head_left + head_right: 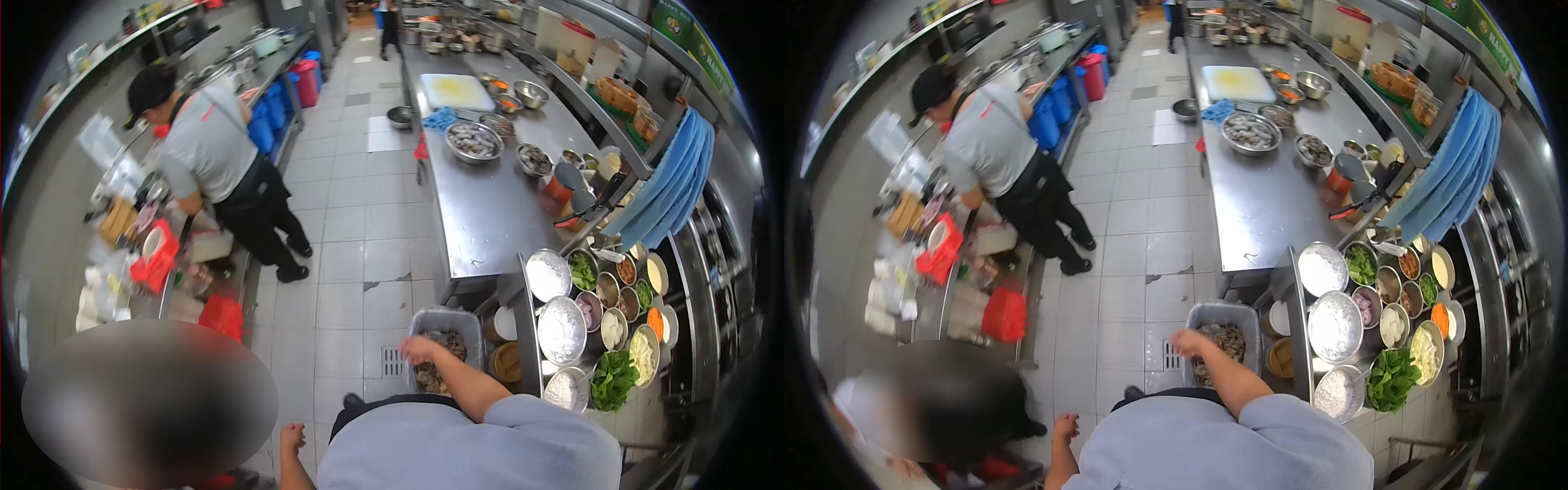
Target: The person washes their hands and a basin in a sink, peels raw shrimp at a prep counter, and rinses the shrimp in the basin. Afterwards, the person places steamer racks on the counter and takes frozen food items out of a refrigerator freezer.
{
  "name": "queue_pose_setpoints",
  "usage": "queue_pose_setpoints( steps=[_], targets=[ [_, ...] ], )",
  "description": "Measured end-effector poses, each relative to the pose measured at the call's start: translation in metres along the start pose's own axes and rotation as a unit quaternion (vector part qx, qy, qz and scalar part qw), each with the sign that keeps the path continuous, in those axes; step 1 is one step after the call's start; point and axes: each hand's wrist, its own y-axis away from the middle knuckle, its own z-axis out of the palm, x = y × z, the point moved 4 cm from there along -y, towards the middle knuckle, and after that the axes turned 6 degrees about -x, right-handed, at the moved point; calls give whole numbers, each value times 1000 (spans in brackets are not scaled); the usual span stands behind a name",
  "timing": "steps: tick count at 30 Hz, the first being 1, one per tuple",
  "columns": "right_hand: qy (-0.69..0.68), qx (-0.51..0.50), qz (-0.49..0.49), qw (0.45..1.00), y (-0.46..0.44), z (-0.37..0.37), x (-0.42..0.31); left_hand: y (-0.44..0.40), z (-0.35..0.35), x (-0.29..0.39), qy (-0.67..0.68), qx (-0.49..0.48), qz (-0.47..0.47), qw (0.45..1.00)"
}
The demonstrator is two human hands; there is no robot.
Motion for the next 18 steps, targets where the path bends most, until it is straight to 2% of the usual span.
queue_pose_setpoints(
  steps=[2, 6, 8, 12, 13, 16, 18],
  targets=[
    [-31, -32, 101, 994, -3, -1, 17, -30, -14, 23, 3, -32, -41, 999],
    [-23, 63, 126, 990, -9, -43, -26, -110, -38, 90, -39, -56, -57, 996],
    [-77, 78, 49, 993, -27, -68, -61, -159, -44, 136, -45, -71, -40, 996],
    [-101, 159, 8, 982, -30, -96, -157, -251, -49, 254, -88, -111, 11, 990],
    [-113, 169, 8, 979, -31, -101, -171, -270, -45, 288, -112, -133, 23, 985],
    [-168, 219, -75, 958, -25, -115, -207, -333, -23, 391, -190, -197, 71, 959],
    [-201, 252, -88, 942, -14, -115, -219, -369, -4, 455, -236, -201, 105, 945]
  ],
)
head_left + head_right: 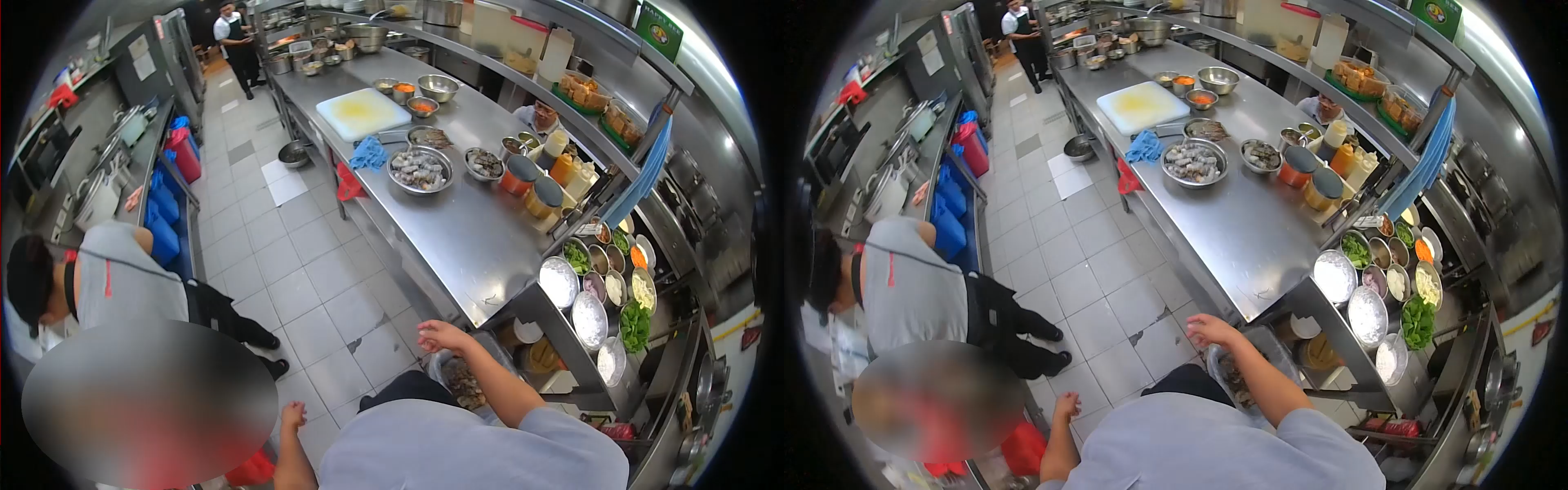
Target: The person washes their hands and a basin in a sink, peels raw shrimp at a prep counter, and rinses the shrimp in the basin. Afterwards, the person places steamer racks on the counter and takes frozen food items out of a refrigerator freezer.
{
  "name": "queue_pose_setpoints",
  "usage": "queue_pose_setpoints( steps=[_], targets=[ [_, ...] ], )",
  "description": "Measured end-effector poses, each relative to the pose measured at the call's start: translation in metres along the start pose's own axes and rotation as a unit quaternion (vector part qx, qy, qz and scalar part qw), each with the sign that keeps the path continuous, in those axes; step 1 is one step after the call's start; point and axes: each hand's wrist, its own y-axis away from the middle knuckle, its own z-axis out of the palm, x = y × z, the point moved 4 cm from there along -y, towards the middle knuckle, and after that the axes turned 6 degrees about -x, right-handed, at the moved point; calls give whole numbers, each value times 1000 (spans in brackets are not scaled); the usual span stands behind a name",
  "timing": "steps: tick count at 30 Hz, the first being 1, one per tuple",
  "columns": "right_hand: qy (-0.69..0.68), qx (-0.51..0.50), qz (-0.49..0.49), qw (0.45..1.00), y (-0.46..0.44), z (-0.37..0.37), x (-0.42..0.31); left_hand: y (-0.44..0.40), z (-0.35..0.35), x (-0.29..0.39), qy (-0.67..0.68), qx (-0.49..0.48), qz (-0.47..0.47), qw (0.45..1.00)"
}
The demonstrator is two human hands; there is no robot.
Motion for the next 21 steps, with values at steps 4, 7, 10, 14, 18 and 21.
queue_pose_setpoints(
  steps=[4, 7, 10, 14, 18, 21],
  targets=[
    [-84, 78, -25, 993, 7, -11, -36, -47, -14, 125, 20, -3, 44, 999],
    [-135, 130, -55, 981, -14, -37, -59, -74, 6, 203, 51, -41, 69, 995],
    [-137, 179, -106, 968, -47, -78, -104, -110, 23, 276, 27, -96, 79, 992],
    [-160, 314, -174, 919, -104, -171, -174, -149, 18, 376, -9, -124, 89, 988],
    [-147, 481, -191, 843, -142, -259, -239, -195, 14, 477, -18, -133, 126, 983],
    [-106, 528, -154, 828, -164, -292, -256, -210, 27, 576, -40, -117, 204, 971]
  ],
)
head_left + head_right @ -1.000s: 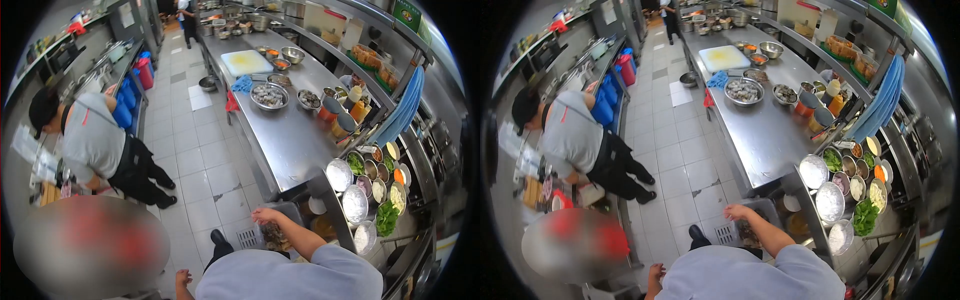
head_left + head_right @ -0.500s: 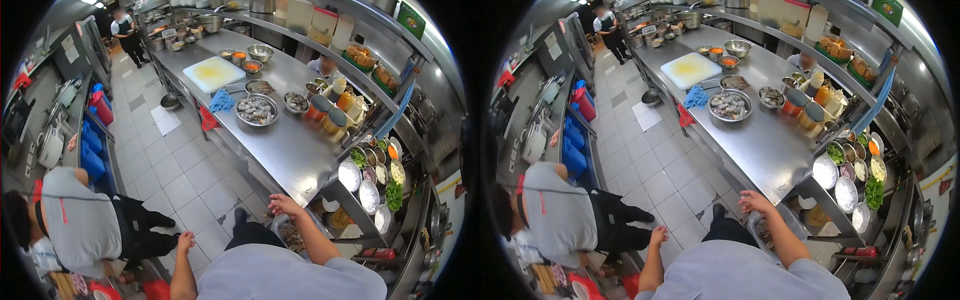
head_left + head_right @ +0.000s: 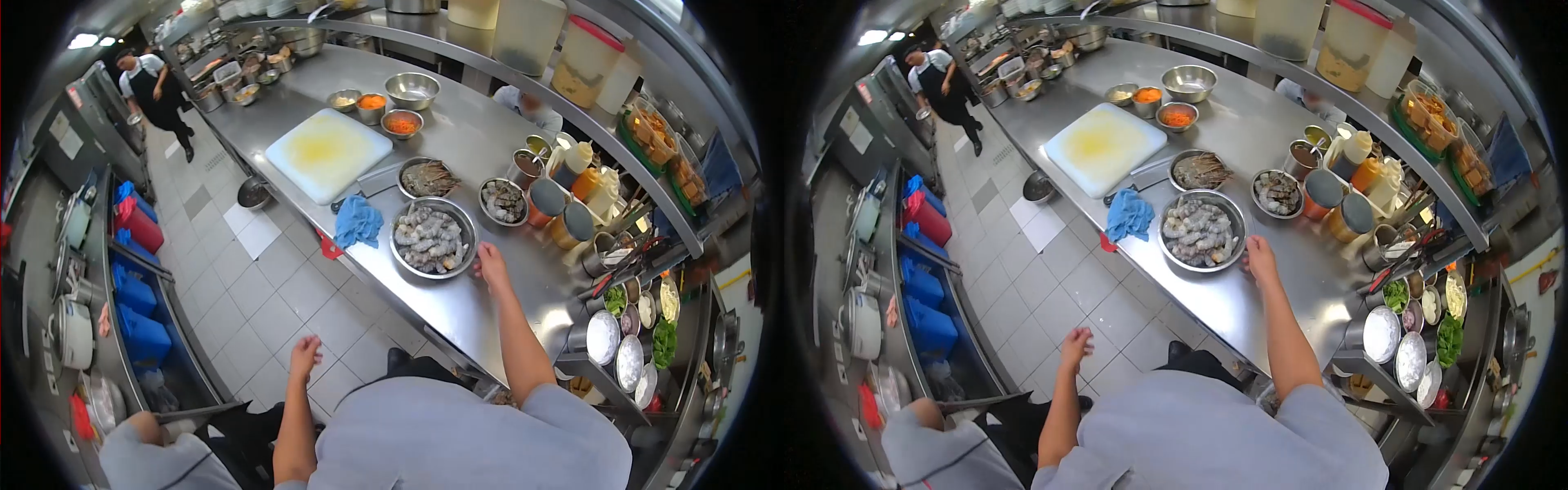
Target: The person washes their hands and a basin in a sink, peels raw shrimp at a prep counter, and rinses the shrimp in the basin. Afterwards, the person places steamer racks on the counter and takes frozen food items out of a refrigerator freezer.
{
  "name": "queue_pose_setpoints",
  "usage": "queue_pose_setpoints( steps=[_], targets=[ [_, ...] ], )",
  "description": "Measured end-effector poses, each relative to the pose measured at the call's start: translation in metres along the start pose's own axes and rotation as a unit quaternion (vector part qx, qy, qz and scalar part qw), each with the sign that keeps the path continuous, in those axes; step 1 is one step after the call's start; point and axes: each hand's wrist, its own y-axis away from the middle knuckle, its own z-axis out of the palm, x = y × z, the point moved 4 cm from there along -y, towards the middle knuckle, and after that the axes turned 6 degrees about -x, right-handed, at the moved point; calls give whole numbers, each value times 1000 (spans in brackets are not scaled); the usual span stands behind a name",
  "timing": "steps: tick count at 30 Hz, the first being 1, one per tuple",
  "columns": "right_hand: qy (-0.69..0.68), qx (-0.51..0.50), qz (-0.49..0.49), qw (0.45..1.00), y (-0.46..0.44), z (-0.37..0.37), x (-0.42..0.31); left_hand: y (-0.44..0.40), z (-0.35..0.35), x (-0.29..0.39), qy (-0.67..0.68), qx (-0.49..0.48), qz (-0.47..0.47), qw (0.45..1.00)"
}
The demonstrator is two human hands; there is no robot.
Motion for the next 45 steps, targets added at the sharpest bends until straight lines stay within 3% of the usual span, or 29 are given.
queue_pose_setpoints(
  steps=[6, 9, 11, 15, 17, 22, 23, 24, 26, 27, 29, 31, 34, 36, 39, 41, 45],
  targets=[
    [-7, 11, 49, 999, -23, 13, 13, -94, 70, 199, -17, -99, 149, 984],
    [-54, 20, 50, 997, -18, 18, 12, -142, 116, 267, -31, -156, 175, 972],
    [-6, 57, 20, 998, -15, 21, 10, -173, 146, 303, -33, -220, 214, 951],
    [55, 147, -15, 988, 1, 18, 19, -238, 185, 353, -96, -273, 236, 928],
    [28, 219, 36, 975, 22, 16, 16, -262, 194, 374, -113, -298, 241, 917],
    [85, 363, 59, 926, 59, -15, 40, -328, 215, 403, -216, -334, 267, 878],
    [95, 391, 61, 914, 68, -22, 45, -343, 225, 405, -240, -333, 328, 851],
    [94, 398, 71, 910, 77, -35, 55, -350, 232, 409, -244, -344, 323, 848],
    [233, 449, 114, 855, 90, -60, 62, -349, 252, 415, -312, -351, 399, 788],
    [233, 455, 119, 851, 88, -56, 49, -343, 260, 416, -311, -360, 399, 784],
    [301, 548, 15, 781, 84, -36, -12, -326, 275, 423, -396, -305, 412, 762],
    [213, 498, -53, 839, 53, 3, -52, -319, 287, 429, -424, -306, 398, 754],
    [163, 367, -82, 912, -10, 85, -103, -312, 297, 436, -476, -308, 369, 737],
    [205, 275, -49, 938, -46, 130, -109, -311, 303, 440, -502, -313, 355, 724],
    [216, 213, -99, 948, -89, 176, -129, -319, 317, 449, -548, -319, 319, 704],
    [342, 227, -127, 903, -107, 190, -133, -326, 322, 451, -580, -333, 303, 679],
    [320, 214, -67, 920, -122, 194, -135, -326, 329, 446, -631, -317, 309, 637]
  ],
)
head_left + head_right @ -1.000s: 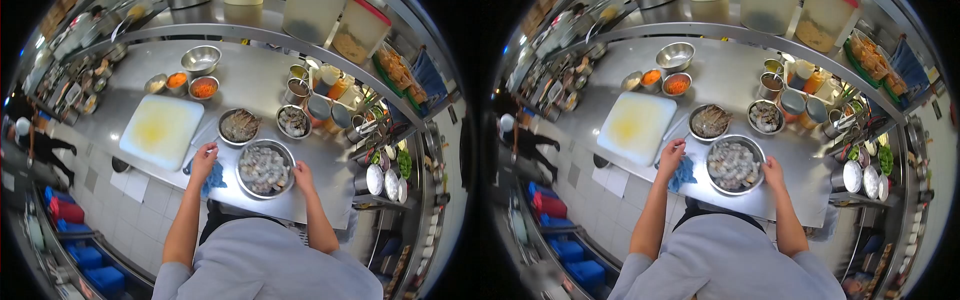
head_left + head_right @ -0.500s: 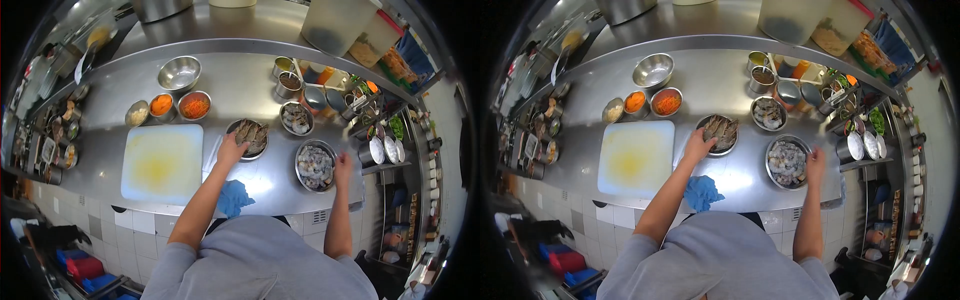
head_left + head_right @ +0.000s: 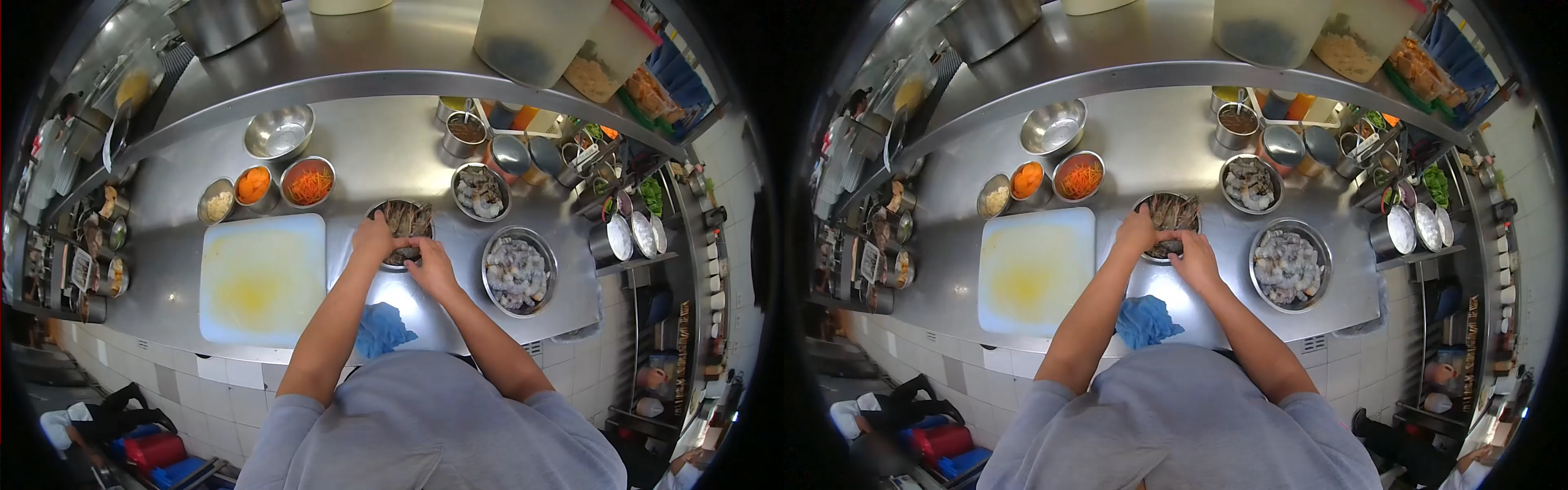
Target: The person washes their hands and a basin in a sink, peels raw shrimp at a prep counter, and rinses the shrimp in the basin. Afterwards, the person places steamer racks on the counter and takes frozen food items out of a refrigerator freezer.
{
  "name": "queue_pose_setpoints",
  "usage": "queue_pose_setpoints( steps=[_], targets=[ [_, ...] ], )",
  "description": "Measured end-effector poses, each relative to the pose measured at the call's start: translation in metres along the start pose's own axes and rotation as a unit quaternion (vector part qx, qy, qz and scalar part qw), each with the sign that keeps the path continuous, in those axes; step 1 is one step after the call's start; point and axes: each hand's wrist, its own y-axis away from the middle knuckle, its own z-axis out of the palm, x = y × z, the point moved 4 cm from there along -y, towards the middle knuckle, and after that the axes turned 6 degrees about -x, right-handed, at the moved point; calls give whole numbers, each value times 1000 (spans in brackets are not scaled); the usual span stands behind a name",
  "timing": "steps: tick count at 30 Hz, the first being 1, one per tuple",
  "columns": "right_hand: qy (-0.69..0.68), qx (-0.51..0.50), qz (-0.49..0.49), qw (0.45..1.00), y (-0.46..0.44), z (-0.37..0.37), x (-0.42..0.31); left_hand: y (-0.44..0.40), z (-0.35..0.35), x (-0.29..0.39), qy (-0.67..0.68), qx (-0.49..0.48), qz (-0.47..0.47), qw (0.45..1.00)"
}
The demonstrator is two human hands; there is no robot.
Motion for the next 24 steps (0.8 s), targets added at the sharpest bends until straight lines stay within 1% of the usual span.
queue_pose_setpoints(
  steps=[2, 3, 5, 6, 8, 12, 14, 15, 17, 18, 20, 21, 23, 24],
  targets=[
    [-107, -25, 77, 991, -2, 4, 7, -3, 5, -1, -2, 9, 4, 1000],
    [-107, -27, 75, 991, -3, 7, 12, -6, 10, -3, -2, 9, 1, 1000],
    [-175, -19, 58, 983, -5, 13, 21, -9, 19, -3, 16, 54, 33, 998],
    [-176, -20, 57, 983, -6, 14, 23, -10, 21, -5, 16, 54, 32, 998],
    [-284, -64, 95, 952, -8, 21, 29, -13, 28, -11, 111, 36, 25, 993],
    [-341, -75, 103, 932, -14, 34, 44, -12, 29, -13, 146, 41, 28, 988],
    [-460, -82, 138, 874, -13, 40, 46, -13, 33, -12, 182, 15, 6, 983],
    [-460, -83, 137, 873, -13, 36, 42, -11, 33, -10, 183, 16, 5, 983],
    [-430, -136, 201, 869, -8, 25, 32, -4, 28, -4, 192, 28, -2, 981],
    [-430, -136, 201, 870, -8, 24, 30, -2, 26, -4, 192, 28, -2, 981],
    [-468, -124, 206, 850, -6, 23, 25, 3, 19, -3, 253, 43, 29, 966],
    [-467, -122, 207, 851, -6, 22, 23, 0, 21, -7, 254, 43, 30, 966],
    [-474, -136, 184, 851, -7, 21, 17, -5, 22, -13, 295, 69, 70, 951],
    [-473, -135, 184, 851, -8, 19, 15, -11, 26, -20, 295, 69, 71, 950]
  ],
)
